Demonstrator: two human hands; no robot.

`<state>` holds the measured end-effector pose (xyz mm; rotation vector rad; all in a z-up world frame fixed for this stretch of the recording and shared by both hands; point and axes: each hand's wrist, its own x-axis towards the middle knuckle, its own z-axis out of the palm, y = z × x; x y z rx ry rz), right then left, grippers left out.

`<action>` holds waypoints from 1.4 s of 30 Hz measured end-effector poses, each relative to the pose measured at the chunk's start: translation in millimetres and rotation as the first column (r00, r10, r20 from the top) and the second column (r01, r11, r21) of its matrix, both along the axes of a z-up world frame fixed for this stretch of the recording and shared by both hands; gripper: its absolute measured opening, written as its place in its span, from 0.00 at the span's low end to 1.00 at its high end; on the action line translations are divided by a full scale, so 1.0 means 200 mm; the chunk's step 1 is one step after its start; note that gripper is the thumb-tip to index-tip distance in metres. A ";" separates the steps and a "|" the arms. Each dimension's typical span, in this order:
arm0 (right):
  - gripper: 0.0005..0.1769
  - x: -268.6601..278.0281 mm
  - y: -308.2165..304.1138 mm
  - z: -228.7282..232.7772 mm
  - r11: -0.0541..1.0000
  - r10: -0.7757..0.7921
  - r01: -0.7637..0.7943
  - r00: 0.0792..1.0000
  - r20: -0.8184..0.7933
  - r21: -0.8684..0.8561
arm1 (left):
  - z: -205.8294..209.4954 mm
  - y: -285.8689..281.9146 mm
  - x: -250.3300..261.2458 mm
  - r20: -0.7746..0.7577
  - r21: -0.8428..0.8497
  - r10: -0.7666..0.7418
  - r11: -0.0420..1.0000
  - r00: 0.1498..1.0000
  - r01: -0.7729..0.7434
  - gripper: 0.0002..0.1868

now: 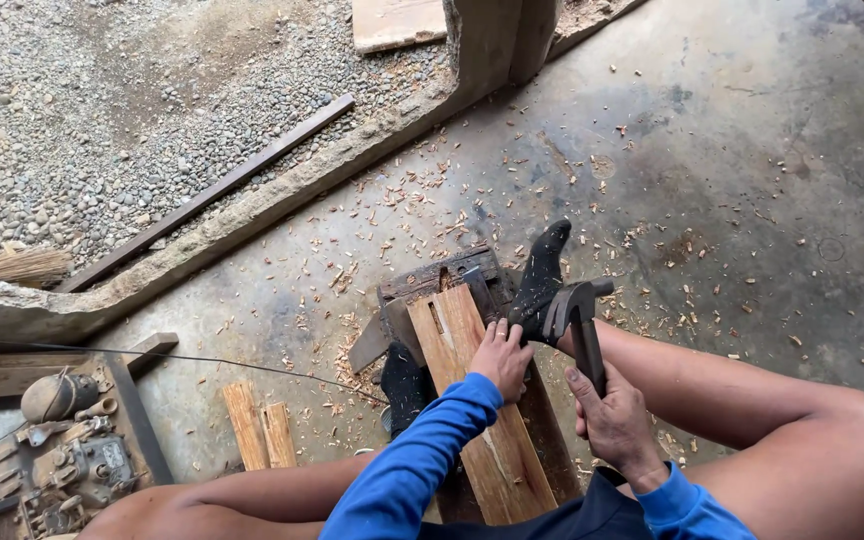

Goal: Splitting and shaping wooden blocks using a hammer and a chisel tool.

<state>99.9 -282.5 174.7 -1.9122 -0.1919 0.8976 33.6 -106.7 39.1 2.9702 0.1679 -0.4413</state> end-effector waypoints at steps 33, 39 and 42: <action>0.24 -0.07 0.05 -0.07 0.974 0.154 -0.160 0.987 -0.050 -0.159 | 1.32 1.55 -0.20 0.102 -0.894 0.888 0.279 0.448 -0.349 0.41; 0.22 -0.07 0.08 -0.17 0.948 0.179 -0.193 0.981 -0.080 -0.254 | 1.14 1.31 -0.31 0.137 -0.967 0.894 0.213 0.428 -0.136 0.39; 0.21 -0.05 0.15 -0.15 0.950 0.136 -0.170 0.981 -0.141 -0.261 | 0.76 1.22 -0.30 0.052 -0.992 0.928 0.089 0.368 -0.085 0.40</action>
